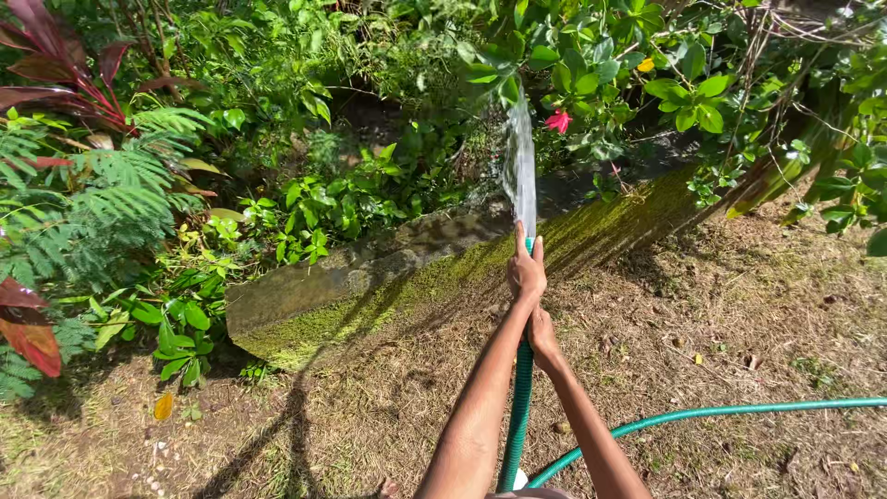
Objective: The person waters plants using a garden hose, directing the water stream onto red and green foliage and along a concrete planter edge.
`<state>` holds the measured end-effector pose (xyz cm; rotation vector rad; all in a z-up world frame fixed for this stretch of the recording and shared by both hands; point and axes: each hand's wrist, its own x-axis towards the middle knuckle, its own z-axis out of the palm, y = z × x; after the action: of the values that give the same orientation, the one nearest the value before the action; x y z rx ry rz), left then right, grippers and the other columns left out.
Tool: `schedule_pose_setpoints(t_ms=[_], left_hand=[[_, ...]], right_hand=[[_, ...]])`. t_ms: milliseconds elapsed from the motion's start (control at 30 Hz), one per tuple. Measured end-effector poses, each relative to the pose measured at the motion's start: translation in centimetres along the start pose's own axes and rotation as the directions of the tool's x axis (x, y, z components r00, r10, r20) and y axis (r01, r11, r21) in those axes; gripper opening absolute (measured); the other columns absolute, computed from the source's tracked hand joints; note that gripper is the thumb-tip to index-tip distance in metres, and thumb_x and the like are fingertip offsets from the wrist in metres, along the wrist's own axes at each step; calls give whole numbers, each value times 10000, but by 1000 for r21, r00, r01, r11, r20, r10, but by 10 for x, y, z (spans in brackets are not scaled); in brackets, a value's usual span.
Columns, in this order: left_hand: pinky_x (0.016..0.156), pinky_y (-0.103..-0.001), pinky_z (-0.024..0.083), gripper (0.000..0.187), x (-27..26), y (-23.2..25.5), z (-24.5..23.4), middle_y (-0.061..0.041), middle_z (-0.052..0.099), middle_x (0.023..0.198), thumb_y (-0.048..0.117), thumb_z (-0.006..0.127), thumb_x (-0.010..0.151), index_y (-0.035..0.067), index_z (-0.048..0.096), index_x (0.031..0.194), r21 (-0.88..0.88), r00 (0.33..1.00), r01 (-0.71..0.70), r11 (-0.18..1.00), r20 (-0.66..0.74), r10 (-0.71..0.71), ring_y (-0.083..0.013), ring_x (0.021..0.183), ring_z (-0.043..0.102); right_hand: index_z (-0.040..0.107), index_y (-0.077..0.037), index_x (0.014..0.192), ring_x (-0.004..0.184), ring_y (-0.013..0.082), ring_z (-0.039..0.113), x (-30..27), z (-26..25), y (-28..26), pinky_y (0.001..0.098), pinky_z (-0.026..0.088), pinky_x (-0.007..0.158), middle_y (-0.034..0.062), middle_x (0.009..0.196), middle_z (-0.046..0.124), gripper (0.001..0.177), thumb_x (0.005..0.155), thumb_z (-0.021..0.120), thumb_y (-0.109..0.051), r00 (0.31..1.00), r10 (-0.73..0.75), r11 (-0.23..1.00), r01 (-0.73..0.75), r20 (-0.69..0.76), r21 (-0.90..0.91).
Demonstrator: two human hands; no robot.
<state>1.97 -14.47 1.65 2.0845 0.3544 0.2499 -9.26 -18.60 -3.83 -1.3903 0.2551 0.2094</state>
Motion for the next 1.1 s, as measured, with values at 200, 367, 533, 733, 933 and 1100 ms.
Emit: schedule_pose_setpoints(t_ms=[200, 367, 533, 733, 933, 1100], left_hand=[[320, -288, 251, 640, 7, 28, 21, 29, 512, 521, 503, 458, 1049, 356, 240, 1632, 16, 999, -51, 999, 9, 51, -100, 369, 350], [292, -278, 258, 634, 5, 39, 21, 24, 519, 528, 494, 419, 1053, 344, 209, 1633, -32, 997, -38, 999, 73, 40, -101, 345, 358], [290, -272, 266, 621, 8, 52, 26, 19, 536, 558, 484, 428, 1064, 331, 221, 1629, -3, 997, -71, 997, 34, 71, -88, 353, 370], [293, -283, 284, 620, 7, 73, 44, -12, 567, 563, 465, 420, 1061, 340, 210, 1631, -11, 999, 3, 1000, 42, -3, -108, 351, 378], [294, -278, 286, 618, 7, 89, 59, -33, 605, 598, 455, 426, 1058, 375, 207, 1630, -43, 994, 106, 993, 33, -105, -109, 355, 398], [275, -263, 325, 606, 8, 91, 73, -21, 633, 658, 463, 433, 1065, 370, 223, 1626, -88, 996, 11, 996, -87, -19, -100, 351, 414]], right_hand=[[565, -25, 928, 559, 126, 416, 13, -15, -13, 323, 369, 490, 13, 677, 477, 496, 1119, 307, -404, 999, -8, 1000, 9, -50, 24], [579, -14, 965, 589, 116, 472, 16, -20, -19, 321, 436, 523, 5, 714, 547, 412, 1096, 343, -325, 998, -61, 994, 63, -26, 88], [531, -9, 942, 558, 146, 411, 20, -28, -35, 349, 375, 476, 21, 719, 491, 462, 1147, 326, -369, 1000, -2, 997, 4, -24, 81], [588, -81, 1112, 594, 160, 446, 30, -52, -54, 373, 461, 541, 40, 751, 523, 394, 1079, 293, -340, 994, 99, 995, -98, -39, 33], [487, -55, 1191, 734, 189, 606, 39, -81, -61, 392, 605, 698, 98, 881, 599, 449, 1059, 249, -412, 990, 107, 977, -121, 87, 174], [517, -44, 1182, 696, 188, 517, 48, -88, -62, 421, 523, 602, 82, 886, 563, 503, 1099, 266, -473, 989, 132, 980, -139, 61, 140]])
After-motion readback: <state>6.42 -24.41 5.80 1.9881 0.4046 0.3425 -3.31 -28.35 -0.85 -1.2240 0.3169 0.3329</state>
